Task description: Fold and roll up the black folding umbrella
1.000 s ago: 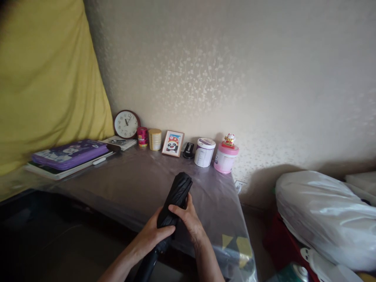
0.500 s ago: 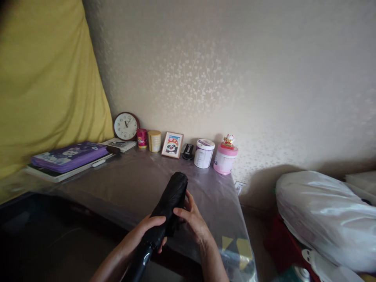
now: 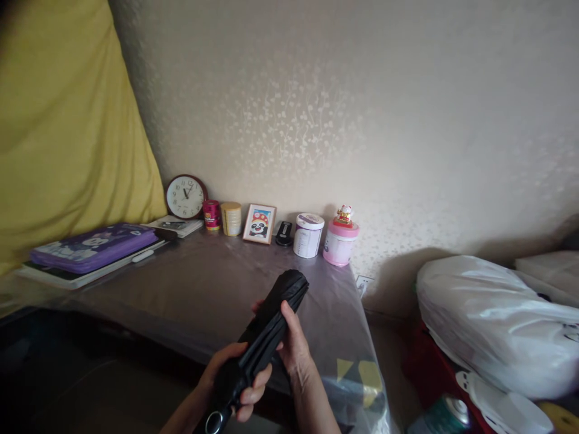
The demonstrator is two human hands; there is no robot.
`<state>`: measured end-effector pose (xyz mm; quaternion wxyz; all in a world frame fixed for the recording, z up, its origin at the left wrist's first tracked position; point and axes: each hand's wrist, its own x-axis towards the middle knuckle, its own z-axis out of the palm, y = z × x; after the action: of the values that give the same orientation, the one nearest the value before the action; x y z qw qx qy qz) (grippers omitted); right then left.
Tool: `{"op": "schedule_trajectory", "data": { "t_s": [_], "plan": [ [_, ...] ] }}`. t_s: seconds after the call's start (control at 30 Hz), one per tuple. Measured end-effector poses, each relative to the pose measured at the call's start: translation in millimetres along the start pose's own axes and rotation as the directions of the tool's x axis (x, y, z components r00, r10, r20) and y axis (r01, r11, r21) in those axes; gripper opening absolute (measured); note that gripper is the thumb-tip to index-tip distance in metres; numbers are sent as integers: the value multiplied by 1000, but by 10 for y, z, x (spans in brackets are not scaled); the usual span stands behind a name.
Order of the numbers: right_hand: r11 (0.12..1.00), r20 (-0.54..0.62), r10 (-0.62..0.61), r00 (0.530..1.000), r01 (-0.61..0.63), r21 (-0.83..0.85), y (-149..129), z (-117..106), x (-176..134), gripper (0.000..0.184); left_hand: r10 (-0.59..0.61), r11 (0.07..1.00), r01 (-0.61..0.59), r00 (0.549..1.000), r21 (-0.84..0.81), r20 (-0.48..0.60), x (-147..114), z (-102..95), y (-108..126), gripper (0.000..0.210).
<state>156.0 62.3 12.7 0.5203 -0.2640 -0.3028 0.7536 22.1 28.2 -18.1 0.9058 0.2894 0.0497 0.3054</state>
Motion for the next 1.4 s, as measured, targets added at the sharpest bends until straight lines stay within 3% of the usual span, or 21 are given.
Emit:
{"op": "schedule_trajectory", "data": {
  "t_s": [0.13,0.27,0.4,0.47,0.57,0.73,0.9,0.97,1.03,1.13,1.27,1.33,1.4],
  "plan": [
    [1000,-91,-2,996,2,5,13,21,13,47,-17,1000,17,998,-10,-64,25,-13,-4,49],
    [1000,-121,-15,993,15,-8,-11,67,13,52,-8,997,26,975,78,-224,-6,23,3,48],
    [997,-95,-46,994,40,-68,-64,65,-3,45,85,974,24,880,224,-467,-38,129,-16,37],
    [994,-98,-63,993,54,-96,-88,38,-10,37,109,969,28,842,244,-528,-41,166,-10,34],
    [996,-141,-54,989,43,-80,-106,-21,-6,27,25,978,89,846,187,-533,-37,148,43,48],
    [999,-144,-37,989,37,-5,-91,-108,9,20,-108,988,145,892,52,-438,-50,15,146,58],
    [984,15,154,988,-155,93,-63,-109,-7,26,-110,992,127,917,18,-383,-45,-32,112,67],
    [979,58,160,985,-166,119,-60,-104,-5,29,-80,995,94,914,16,-397,-25,-22,93,67],
    [980,27,150,988,-152,127,-69,-115,12,29,-84,994,103,908,24,-411,-6,2,87,69],
    [986,-141,147,979,-133,102,-119,-170,55,23,-59,981,145,859,131,-508,0,75,99,74],
    [989,-312,149,938,-139,53,-228,-273,103,17,96,904,197,771,379,-630,-33,200,120,79],
    [995,-340,103,935,-95,41,-264,-314,117,13,181,808,254,753,532,-633,-52,226,118,76],
    [998,-353,56,934,-49,30,-269,-337,130,11,288,627,314,757,713,-586,-70,202,97,79]
  ]
}}
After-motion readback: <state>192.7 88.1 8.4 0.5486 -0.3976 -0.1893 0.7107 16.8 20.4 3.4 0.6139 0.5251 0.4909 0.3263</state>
